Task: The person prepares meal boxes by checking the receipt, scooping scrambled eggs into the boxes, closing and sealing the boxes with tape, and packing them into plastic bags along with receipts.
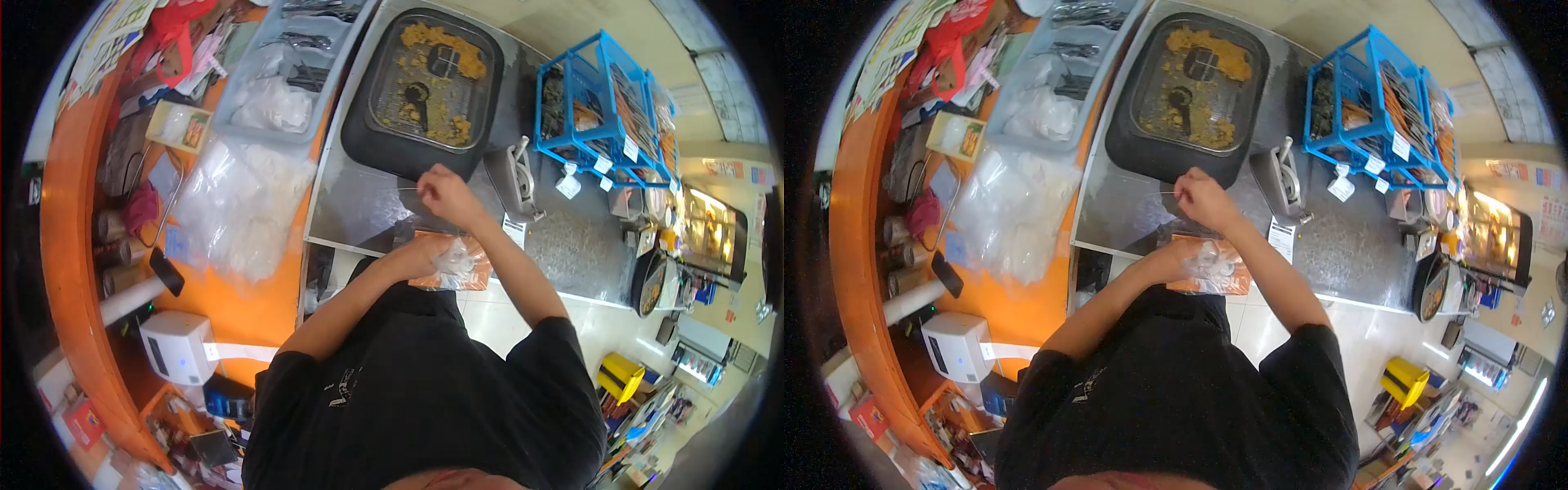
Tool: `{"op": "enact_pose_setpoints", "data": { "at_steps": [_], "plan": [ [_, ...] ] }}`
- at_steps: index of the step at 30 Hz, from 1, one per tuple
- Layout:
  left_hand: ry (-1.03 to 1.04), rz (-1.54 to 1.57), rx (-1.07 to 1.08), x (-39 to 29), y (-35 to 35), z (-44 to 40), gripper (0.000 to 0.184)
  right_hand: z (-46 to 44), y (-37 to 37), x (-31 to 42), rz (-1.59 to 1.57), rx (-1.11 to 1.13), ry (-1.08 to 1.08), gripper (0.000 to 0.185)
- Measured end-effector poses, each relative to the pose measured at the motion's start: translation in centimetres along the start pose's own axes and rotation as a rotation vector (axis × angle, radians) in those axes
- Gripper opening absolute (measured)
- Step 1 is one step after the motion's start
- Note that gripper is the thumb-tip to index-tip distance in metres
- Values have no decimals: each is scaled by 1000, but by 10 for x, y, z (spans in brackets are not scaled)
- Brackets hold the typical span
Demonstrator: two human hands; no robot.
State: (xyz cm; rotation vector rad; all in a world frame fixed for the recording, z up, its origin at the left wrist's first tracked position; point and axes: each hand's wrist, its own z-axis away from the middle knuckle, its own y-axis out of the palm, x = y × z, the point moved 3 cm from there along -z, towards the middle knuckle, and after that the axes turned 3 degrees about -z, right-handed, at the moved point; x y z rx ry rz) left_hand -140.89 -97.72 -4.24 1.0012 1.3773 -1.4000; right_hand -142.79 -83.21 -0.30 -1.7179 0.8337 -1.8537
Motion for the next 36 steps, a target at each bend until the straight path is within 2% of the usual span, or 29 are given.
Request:
{"op": "enact_pose_setpoints", "data": {
  "at_steps": [3, 7, 10, 12, 15, 17, 18, 21, 24, 27, 30, 33, 36],
  "plan": [
    [54, 25, -62, -11, -8, 4, 28, 49, -41, 8, -186, -246, 184, 8],
    [74, 9, -44, -8, -8, 1, 27, 125, -42, 0, -291, -395, 421, 10],
    [40, 60, -48, -3, -2, 1, 32, 160, -28, 22, -358, -524, 565, 13],
    [48, 87, -93, -7, -1, 6, 35, 172, -12, 35, -314, -557, 505, 15],
    [140, -50, -25, -31, -7, 4, 36, 173, 4, 48, -280, -578, 463, 15],
    [47, -116, 41, -52, -13, 0, 38, 172, 6, 53, -290, -624, 439, 14],
    [-2, -151, 66, -61, -16, -1, 39, 174, 7, 52, -302, -635, 390, 25],
    [205, -486, 58, -93, -24, -11, 36, 184, 9, 51, -363, -599, 386, 24],
    [246, -545, 102, -85, -23, -19, 35, 192, 21, 39, -429, -588, 366, 36],
    [38, -345, 145, -94, -21, -19, 36, 192, 25, 34, -427, -647, 324, 38],
    [-17, -414, 147, -79, -19, -29, 39, 191, 24, 38, -609, -613, 505, 35],
    [-43, -316, 156, -74, -21, -37, 33, 192, 32, 36, -509, -725, 450, 29],
    [-145, -347, 269, -61, -26, -46, 24, 189, 36, 40, -546, -826, 386, 26]
  ]
}}
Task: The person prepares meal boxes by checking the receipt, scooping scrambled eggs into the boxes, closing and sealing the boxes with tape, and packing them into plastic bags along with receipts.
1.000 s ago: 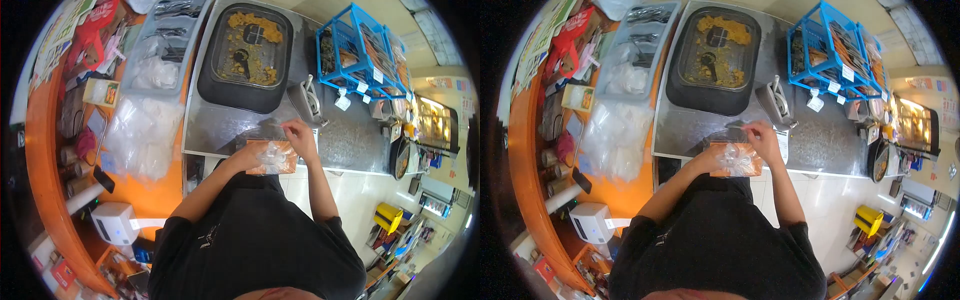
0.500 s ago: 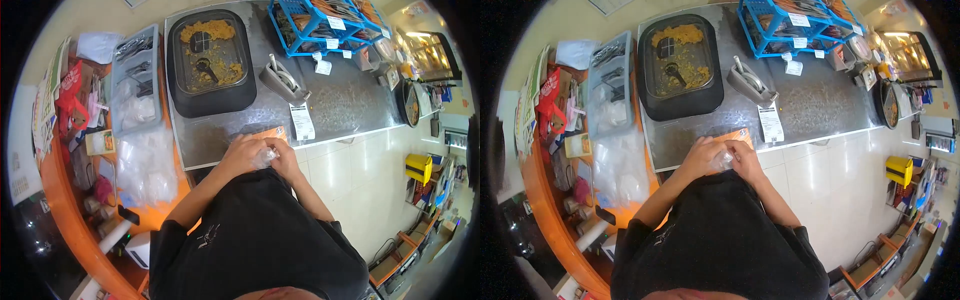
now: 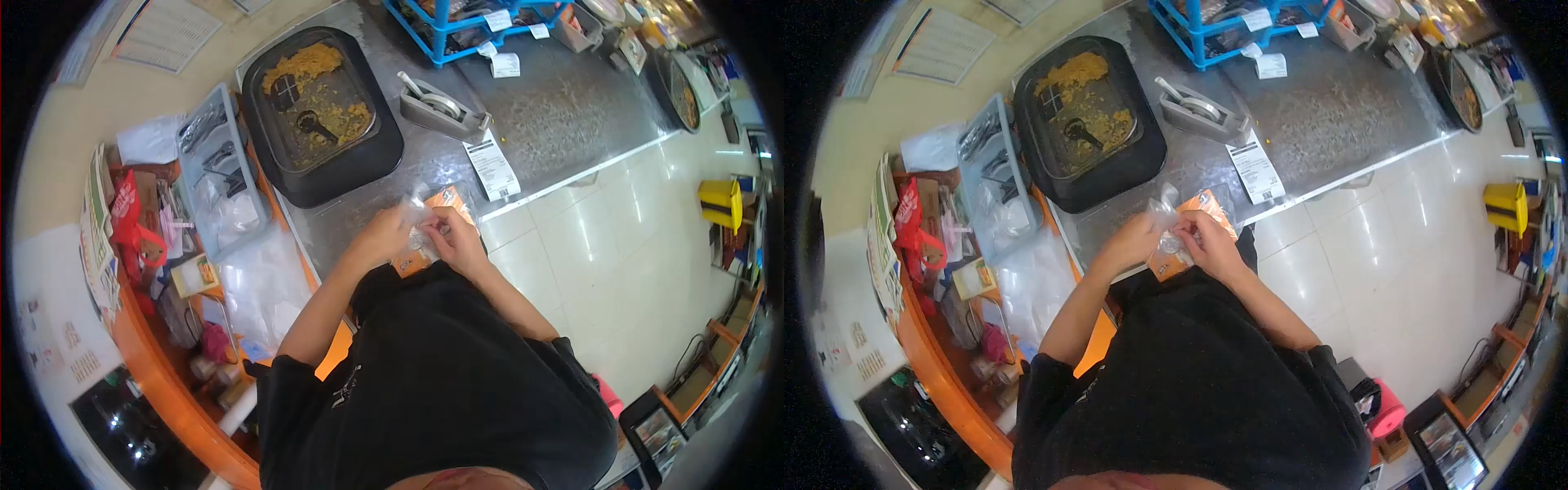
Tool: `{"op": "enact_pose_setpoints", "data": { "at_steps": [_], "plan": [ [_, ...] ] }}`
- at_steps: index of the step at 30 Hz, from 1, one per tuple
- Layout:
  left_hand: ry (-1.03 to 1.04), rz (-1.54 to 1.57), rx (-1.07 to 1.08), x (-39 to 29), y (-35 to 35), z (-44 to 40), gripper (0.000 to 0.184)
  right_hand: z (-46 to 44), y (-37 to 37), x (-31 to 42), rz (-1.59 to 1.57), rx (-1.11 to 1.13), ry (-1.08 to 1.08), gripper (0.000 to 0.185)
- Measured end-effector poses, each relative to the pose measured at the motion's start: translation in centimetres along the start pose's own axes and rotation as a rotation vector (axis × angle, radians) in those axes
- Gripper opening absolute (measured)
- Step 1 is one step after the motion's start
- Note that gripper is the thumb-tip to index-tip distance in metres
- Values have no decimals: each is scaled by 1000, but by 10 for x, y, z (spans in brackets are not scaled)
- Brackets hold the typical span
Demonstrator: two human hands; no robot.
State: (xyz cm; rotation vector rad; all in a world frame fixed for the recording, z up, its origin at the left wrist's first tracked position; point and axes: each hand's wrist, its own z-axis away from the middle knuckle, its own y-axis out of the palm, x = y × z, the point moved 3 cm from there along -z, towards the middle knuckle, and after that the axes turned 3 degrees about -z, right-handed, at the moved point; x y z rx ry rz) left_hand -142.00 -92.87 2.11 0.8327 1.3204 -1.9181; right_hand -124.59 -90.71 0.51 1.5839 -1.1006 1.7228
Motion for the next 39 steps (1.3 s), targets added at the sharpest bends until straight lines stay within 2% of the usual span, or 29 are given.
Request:
{"op": "enact_pose_setpoints", "data": {
  "at_steps": [3, 6, 9, 12, 15, 18, 24, 27, 33, 36, 39],
  "plan": [
    [-333, 157, 301, 7, -4, -8, 25, 4, 5, -6, -19, -24, 12, 24],
    [-484, 247, 362, 10, -5, -10, 28, 1, 3, 6, 37, -123, -278, 27],
    [-377, 533, 305, 14, -2, -6, 30, 10, 3, 27, 175, -36, -402, 29],
    [-429, 628, 184, 12, 0, 6, 29, 19, 13, 14, 290, -71, -474, 31],
    [-410, 699, 150, 19, 4, 13, 29, 21, 8, 10, 322, -115, -467, 31],
    [-412, 763, -7, 15, 10, 22, 27, 22, 11, 17, 291, -37, -407, 31],
    [-414, 809, -36, 13, 11, 27, 26, 21, 23, 10, 426, 18, -516, 31],
    [-323, 870, -60, 22, 15, 29, 24, 21, 20, 11, 360, 0, -479, 31],
    [-317, 865, -93, 25, 21, 32, 20, 23, 22, 8, 426, 84, -528, 25],
    [-319, 889, -88, 24, 20, 33, 19, 24, 21, 4, 392, 36, -548, 21],
    [-268, 897, -130, 24, 21, 32, 18, 23, 16, 11, 272, 4, -437, 13]
  ]
}}
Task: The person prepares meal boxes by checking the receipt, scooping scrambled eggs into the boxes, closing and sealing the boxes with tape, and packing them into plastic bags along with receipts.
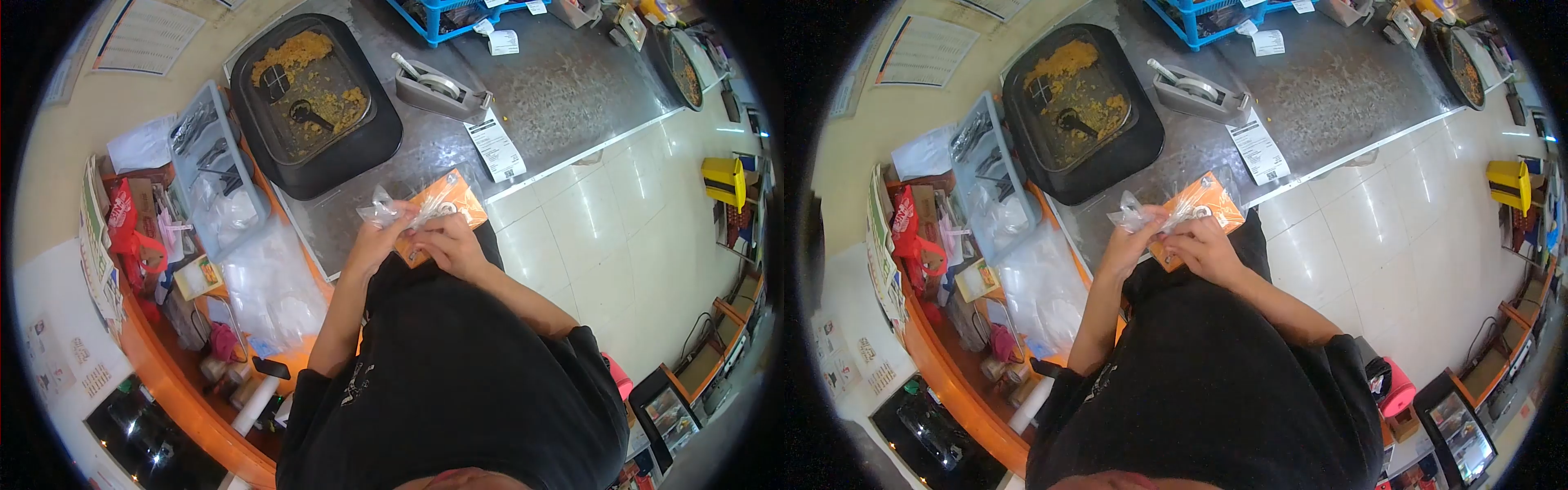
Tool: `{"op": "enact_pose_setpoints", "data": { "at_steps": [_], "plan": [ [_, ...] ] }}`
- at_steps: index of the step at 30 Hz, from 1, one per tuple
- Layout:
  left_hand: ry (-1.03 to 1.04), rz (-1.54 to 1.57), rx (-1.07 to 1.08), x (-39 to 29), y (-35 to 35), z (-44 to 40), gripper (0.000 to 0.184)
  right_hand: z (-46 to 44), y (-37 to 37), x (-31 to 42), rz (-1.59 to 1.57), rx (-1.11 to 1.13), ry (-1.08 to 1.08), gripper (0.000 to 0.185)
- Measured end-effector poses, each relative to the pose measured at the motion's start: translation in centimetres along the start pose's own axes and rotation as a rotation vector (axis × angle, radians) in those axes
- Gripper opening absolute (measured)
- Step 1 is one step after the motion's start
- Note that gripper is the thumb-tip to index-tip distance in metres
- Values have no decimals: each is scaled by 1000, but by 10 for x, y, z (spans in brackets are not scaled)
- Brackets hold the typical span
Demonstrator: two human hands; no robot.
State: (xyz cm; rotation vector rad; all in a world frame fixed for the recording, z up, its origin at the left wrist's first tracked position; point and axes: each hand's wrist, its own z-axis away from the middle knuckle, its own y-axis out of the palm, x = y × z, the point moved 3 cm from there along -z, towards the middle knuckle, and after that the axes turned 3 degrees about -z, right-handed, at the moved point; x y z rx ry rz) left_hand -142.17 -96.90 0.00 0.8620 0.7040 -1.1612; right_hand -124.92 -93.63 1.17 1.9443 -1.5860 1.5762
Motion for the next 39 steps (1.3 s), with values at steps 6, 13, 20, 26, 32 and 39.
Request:
{"op": "enact_pose_setpoints", "data": {
  "at_steps": [6, 13, 20, 26, 32, 39],
  "plan": [
    [119, -132, -72, 3, 2, 6, 17, 1, 10, 2, -470, -17, 686, 12],
    [185, -287, -85, -2, 6, 11, 13, 0, 10, 0, -553, -57, 746, 13],
    [290, -407, -105, 0, 6, 9, 13, 2, 10, -2, -597, -59, 771, 14],
    [251, -346, -130, -3, 10, 11, 13, -1, 8, -2, -549, -42, 738, 13],
    [328, -467, -136, -2, 9, 10, 13, 5, 13, -9, -623, -60, 776, 14],
    [378, -460, -160, -7, 12, 12, 14, 2, 9, -7, -625, -51, 753, 14]
  ]
}}
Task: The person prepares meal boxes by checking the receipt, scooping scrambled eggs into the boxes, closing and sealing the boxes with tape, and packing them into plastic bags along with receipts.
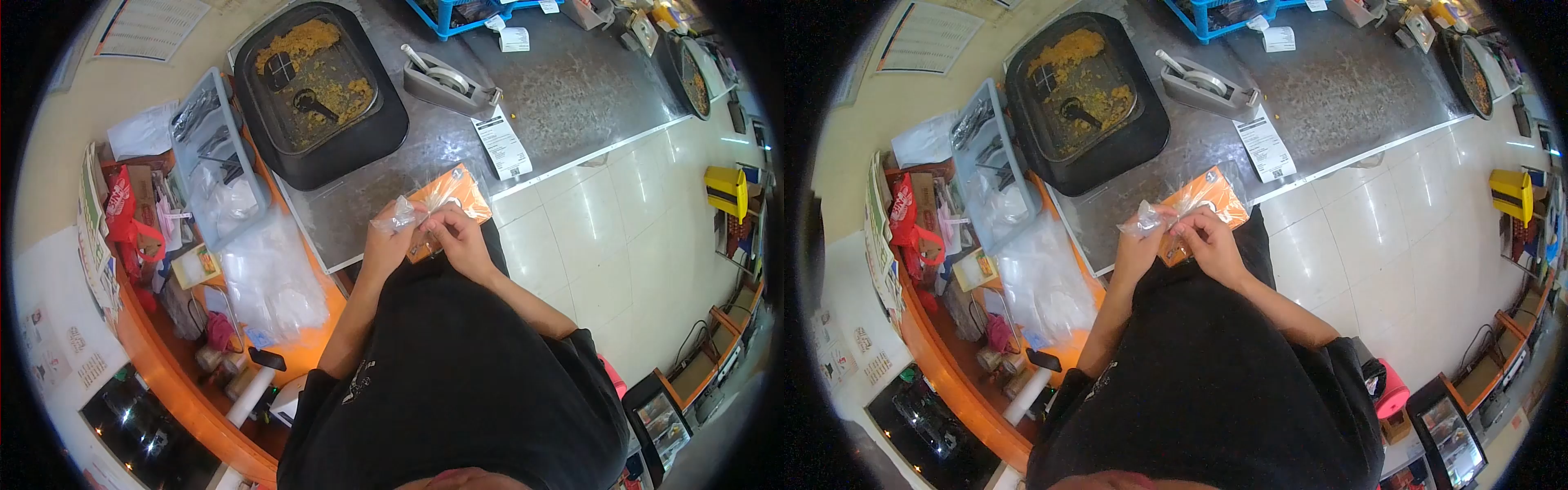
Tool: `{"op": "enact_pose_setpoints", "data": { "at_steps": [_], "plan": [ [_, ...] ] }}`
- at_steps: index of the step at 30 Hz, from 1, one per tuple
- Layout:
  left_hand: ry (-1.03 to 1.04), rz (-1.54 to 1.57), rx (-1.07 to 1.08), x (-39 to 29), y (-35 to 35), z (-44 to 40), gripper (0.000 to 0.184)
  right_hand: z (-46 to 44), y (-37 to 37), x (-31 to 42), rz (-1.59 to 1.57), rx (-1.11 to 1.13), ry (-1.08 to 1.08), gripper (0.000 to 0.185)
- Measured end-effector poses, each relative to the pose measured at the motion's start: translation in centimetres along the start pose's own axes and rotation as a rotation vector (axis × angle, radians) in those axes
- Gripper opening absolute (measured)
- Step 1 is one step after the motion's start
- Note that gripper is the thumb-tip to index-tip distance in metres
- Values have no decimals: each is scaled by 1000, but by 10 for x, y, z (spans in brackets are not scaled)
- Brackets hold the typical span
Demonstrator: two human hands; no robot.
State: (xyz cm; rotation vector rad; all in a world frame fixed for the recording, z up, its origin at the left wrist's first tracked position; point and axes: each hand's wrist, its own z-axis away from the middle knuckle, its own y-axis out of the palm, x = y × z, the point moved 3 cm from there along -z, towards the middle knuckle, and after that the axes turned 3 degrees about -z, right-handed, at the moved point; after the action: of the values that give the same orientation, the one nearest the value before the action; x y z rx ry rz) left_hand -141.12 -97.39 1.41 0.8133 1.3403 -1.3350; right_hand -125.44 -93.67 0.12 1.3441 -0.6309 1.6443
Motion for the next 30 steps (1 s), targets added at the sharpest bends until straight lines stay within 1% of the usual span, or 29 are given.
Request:
{"op": "enact_pose_setpoints", "data": {
  "at_steps": [3, 6, 12, 15, 18, 21, 24, 27, 30],
  "plan": [
    [-1, -57, -3, -1, 0, 0, 14, -1, -1, -6, -48, 7, 23, 15],
    [27, -58, 3, -4, 0, 0, 14, -1, -1, -6, -47, 15, 33, 15],
    [11, -81, -12, -7, 1, 1, 13, -1, -2, -6, -44, 21, 60, 15],
    [81, -119, -18, -16, 0, -1, 11, -2, -2, -4, -29, -3, -7, 17],
    [111, -161, -51, -17, 2, 2, 11, -2, -2, -14, -104, -3, 70, 17],
    [145, -139, -88, -16, 5, 4, 10, 3, 1, -8, -221, -65, 159, 12],
    [84, -141, -76, -8, 6, 7, 17, 1, 2, 8, -328, -147, 115, 7],
    [88, -148, -77, -1, 7, 8, 20, -1, -4, -2, -312, -48, 165, 6],
    [68, -147, -64, 2, 5, 7, 20, -1, -11, -14, -297, -13, 191, 6]
  ]
}}
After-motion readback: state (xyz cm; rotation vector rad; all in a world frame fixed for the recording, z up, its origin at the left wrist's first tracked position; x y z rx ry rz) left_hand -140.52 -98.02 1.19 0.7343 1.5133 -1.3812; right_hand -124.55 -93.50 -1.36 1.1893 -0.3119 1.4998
